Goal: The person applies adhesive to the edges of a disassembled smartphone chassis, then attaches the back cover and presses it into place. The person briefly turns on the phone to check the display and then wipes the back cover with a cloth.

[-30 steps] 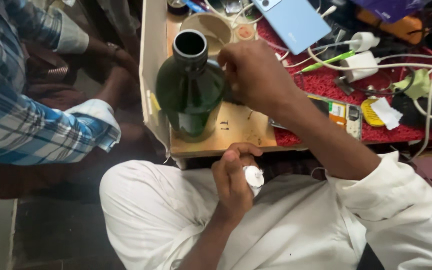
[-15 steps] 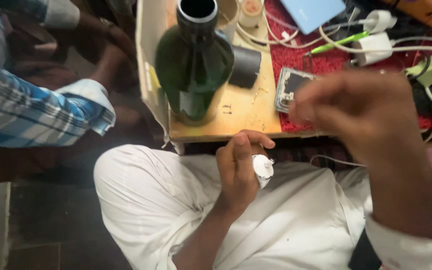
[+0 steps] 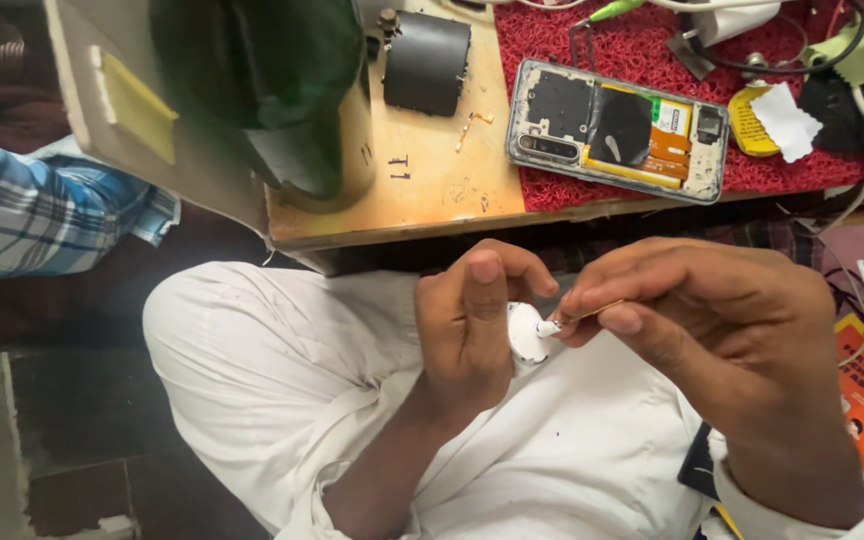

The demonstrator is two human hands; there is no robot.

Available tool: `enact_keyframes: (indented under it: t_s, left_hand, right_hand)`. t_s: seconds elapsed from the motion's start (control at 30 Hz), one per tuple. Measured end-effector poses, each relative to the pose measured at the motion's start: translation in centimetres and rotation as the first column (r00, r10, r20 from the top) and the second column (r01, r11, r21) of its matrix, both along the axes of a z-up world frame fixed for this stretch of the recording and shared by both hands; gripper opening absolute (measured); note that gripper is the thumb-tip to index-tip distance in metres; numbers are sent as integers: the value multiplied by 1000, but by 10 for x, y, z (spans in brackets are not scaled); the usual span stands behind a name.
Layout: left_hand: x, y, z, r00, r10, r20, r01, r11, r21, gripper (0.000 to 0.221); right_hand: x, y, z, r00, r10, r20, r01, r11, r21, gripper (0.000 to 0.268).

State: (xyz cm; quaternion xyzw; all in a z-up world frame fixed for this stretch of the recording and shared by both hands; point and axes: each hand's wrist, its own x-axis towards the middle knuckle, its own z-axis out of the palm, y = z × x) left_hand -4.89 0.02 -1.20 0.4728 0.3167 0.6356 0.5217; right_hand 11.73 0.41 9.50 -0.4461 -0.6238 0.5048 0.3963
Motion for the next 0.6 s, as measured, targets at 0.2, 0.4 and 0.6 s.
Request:
enact_keyframes:
  t_s: [0.2, 0.4, 0.6]
  left_hand:
    - [3, -3, 6, 997, 73, -15, -73, 997, 4, 57]
    - [8, -8, 17, 989, 145, -34, -149, 970, -190, 59]
    - [12, -14, 24, 992, 121, 41, -98, 928, -358, 60]
  right_hand:
    - [-2, -5, -1, 998, -30, -52, 29, 999, -12, 10]
    - [-10, -7, -11, 998, -59, -39, 65, 983, 174, 12]
    - [-15, -16, -27, 981, -196, 4, 188, 943, 274, 11]
